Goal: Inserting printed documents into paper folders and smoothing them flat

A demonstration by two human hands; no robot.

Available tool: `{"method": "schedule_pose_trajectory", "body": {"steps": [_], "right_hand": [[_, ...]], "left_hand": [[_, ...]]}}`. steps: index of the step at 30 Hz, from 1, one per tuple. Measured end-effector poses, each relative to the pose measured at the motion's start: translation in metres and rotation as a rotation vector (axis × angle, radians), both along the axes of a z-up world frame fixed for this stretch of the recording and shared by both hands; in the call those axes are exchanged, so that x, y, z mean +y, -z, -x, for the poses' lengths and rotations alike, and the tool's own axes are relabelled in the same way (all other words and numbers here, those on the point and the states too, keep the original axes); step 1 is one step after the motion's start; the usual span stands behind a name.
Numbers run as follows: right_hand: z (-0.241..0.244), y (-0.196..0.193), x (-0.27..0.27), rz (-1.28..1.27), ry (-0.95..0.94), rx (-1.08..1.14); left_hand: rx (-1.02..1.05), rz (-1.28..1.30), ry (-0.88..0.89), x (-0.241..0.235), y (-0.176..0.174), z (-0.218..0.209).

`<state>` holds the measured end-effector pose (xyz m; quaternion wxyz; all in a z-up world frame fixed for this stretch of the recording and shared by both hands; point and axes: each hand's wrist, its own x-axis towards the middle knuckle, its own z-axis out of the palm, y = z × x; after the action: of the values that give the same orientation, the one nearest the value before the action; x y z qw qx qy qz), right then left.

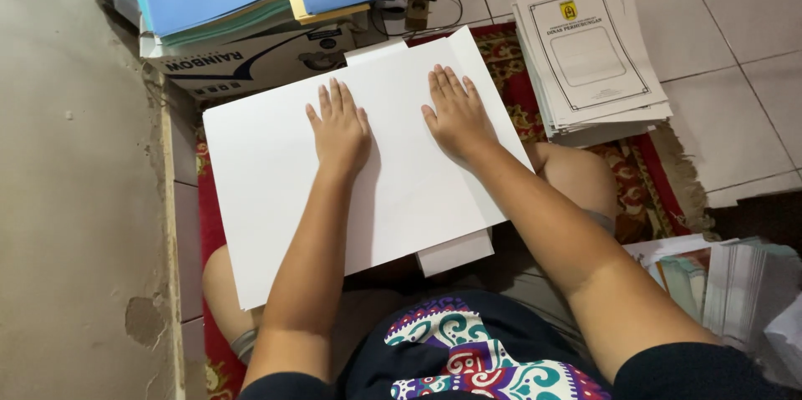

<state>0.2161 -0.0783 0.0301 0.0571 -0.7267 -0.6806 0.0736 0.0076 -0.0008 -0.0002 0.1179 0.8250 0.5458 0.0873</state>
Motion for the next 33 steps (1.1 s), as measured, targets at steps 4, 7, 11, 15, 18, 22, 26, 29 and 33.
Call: {"method": "schedule_pose_trajectory", "body": {"steps": [4, 7, 11, 15, 18, 22, 26, 29, 33], "right_hand": [[-0.001, 0.004, -0.001, -0.031, -0.014, -0.032], [0.0, 0.002, -0.003, -0.046, -0.018, -0.021], [-0.003, 0.008, -0.002, -0.033, -0.017, -0.018], [-0.006, 0.011, -0.004, -0.071, -0.025, -0.01], [-0.012, 0.009, -0.012, -0.038, -0.005, 0.012], [-0.028, 0.031, -0.006, -0.031, 0.025, 0.017], [-0.025, 0.031, -0.003, -0.015, 0.019, -0.02], [-0.023, 0.031, 0.0, -0.006, 0.015, -0.037], [-0.026, 0.04, 0.003, -0.023, 0.003, -0.058]], "left_hand": [[0.002, 0.001, 0.02, -0.037, 0.0, 0.014], [-0.027, 0.031, 0.047, -0.058, -0.005, 0.042], [-0.731, 0.267, 0.053, -0.074, -0.006, 0.177], [-0.335, -0.045, -0.579, -0.096, 0.102, 0.368], [-0.756, 0.296, -0.586, -0.115, 0.187, 0.41], [-1.047, 0.535, -0.965, -0.147, 0.031, 0.278], [-1.159, 0.513, -0.967, -0.174, -0.049, 0.2], [-1.237, 0.493, -0.978, -0.186, -0.023, 0.202], [-1.333, 0.457, -0.988, -0.186, 0.067, 0.258]]}}
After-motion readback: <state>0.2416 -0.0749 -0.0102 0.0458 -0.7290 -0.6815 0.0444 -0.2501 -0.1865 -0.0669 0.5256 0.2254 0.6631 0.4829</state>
